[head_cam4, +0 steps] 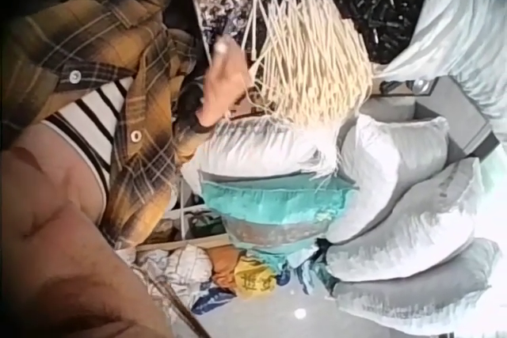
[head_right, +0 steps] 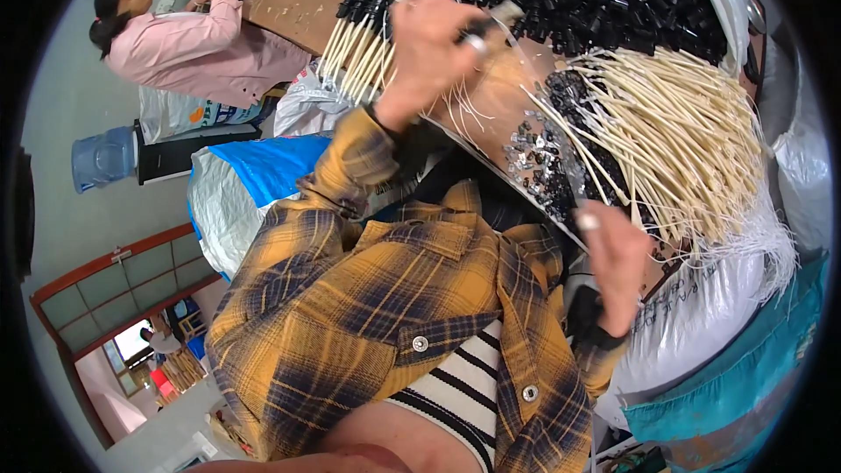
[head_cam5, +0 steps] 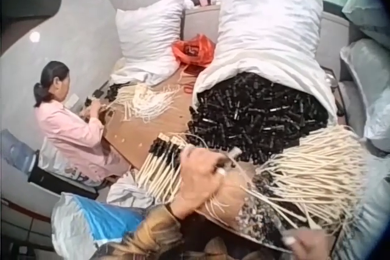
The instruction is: The person assembles components by hand, picking up a white cord and a black plastic piece, threading the cord through the piece, and sliding it down to join the others.
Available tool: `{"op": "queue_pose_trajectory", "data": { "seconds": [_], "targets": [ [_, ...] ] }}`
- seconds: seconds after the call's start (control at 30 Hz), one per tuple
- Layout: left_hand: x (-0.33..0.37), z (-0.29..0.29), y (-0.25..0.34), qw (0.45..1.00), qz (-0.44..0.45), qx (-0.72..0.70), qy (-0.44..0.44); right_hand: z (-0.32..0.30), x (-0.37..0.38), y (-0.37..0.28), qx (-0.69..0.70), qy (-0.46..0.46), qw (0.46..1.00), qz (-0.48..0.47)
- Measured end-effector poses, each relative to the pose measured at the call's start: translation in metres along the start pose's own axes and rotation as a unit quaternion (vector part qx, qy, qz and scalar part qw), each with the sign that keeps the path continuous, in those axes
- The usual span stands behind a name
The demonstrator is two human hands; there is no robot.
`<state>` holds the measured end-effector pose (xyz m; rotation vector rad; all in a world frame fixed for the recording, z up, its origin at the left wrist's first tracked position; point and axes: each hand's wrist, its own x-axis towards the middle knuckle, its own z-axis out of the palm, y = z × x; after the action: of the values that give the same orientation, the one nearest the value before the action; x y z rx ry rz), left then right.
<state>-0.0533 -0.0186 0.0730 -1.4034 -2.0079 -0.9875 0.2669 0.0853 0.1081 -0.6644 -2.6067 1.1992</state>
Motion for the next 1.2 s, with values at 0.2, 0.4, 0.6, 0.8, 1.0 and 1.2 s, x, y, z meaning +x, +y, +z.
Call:
{"op": "queue_pose_trajectory", "data": {
  "seconds": [0.2,0.4,0.6,0.8,1.0,1.2],
  "targets": [
    [-0.021,-0.047,-0.155,0.940,-0.250,0.226,-0.044,0.067,0.044,-0.005,-0.009,-0.078,0.994,-0.079],
    [-0.017,-0.022,-0.123,0.988,-0.134,0.082,0.005,0.052,0.044,0.025,-0.174,0.091,0.980,0.027],
    [-0.006,0.023,-0.062,0.970,-0.054,0.126,-0.199,0.047,0.042,0.028,-0.321,0.081,0.936,0.118],
    [-0.018,0.033,-0.043,0.962,-0.137,-0.052,-0.230,0.033,0.046,0.028,-0.319,0.098,0.935,0.121],
    [-0.033,0.032,-0.009,0.864,-0.324,-0.290,-0.255,0.026,0.046,0.019,-0.151,0.113,0.982,0.008],
    [-0.024,0.024,0.021,0.734,-0.393,-0.464,-0.304,0.033,0.043,0.022,-0.018,0.072,0.997,0.032]
  ]
}}
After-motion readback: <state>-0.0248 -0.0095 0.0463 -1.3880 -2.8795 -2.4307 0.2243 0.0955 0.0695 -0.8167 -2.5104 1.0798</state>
